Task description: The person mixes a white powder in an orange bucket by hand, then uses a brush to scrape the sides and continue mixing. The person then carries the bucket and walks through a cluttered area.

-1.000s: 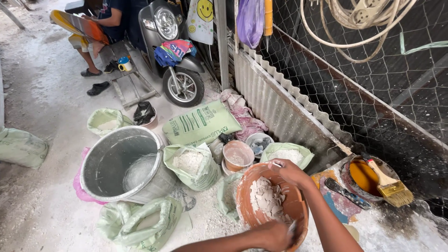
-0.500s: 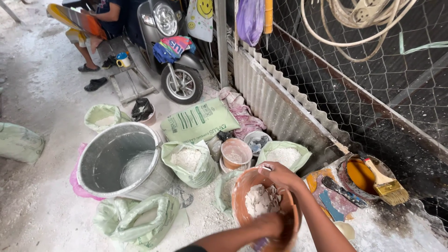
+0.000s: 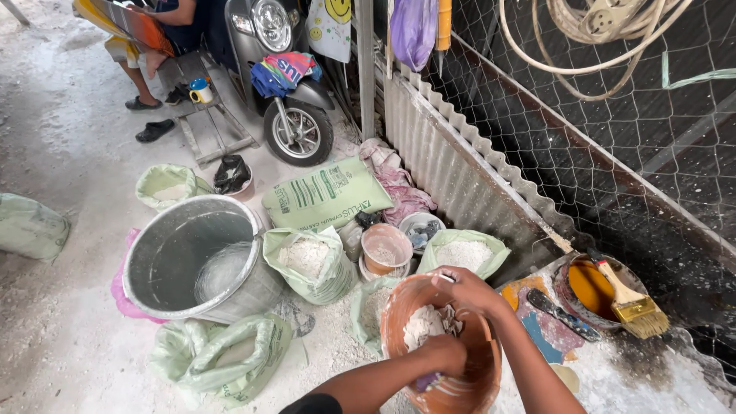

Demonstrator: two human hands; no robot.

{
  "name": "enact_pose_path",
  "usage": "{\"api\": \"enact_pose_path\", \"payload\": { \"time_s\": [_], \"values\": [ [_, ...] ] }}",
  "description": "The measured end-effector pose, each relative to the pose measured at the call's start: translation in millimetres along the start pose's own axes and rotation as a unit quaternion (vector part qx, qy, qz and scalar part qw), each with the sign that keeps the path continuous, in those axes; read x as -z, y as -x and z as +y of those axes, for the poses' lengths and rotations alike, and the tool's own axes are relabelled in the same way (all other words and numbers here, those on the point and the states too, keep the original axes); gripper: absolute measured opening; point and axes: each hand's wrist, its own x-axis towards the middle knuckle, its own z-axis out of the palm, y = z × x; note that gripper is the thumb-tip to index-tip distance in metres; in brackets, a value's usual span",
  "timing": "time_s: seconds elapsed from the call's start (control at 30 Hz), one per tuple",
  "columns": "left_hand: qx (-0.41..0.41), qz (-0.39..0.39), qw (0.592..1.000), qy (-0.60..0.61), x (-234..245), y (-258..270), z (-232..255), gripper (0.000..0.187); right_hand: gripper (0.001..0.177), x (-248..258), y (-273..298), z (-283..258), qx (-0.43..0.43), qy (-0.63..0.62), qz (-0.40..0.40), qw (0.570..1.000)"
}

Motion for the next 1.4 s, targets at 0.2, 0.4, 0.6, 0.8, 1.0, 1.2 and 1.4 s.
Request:
{"api": "enact_pose_path", "payload": {
  "time_s": [0.2,0.4,0.6,0.8,1.0,1.2,1.4],
  "values": [
    [-0.056,0.142,0.963,0.223,-45,-31,8,0.045,0.037,-4,21,-45,-0.062,0.017,-0.009,0.998],
    [-0.004,0.023,1.0,0.013,-2,-18,-2,0.032,0.038,-7,16,-7,0.004,-0.003,0.011,1.0],
    [-0.011,0.156,0.988,0.015,-92,-37,-18,0.025,0.042,2,29,-20,-0.005,0.016,0.011,1.0],
    [0.013,0.146,0.981,0.13,19,38,2,0.026,0.045,34,84,-11,0.028,-0.099,0.134,0.986],
    [0.001,0.177,0.963,0.203,42,82,35,0.033,0.038,31,120,60,0.054,-0.03,0.331,0.941],
    [-0.013,0.069,0.992,0.101,24,64,37,0.033,0.072,57,154,-11,-0.095,0.172,0.255,0.947],
    [0.028,0.014,0.991,0.129,35,39,32,0.032,0.054,57,124,14,-0.023,0.019,0.111,0.993]
  ]
}}
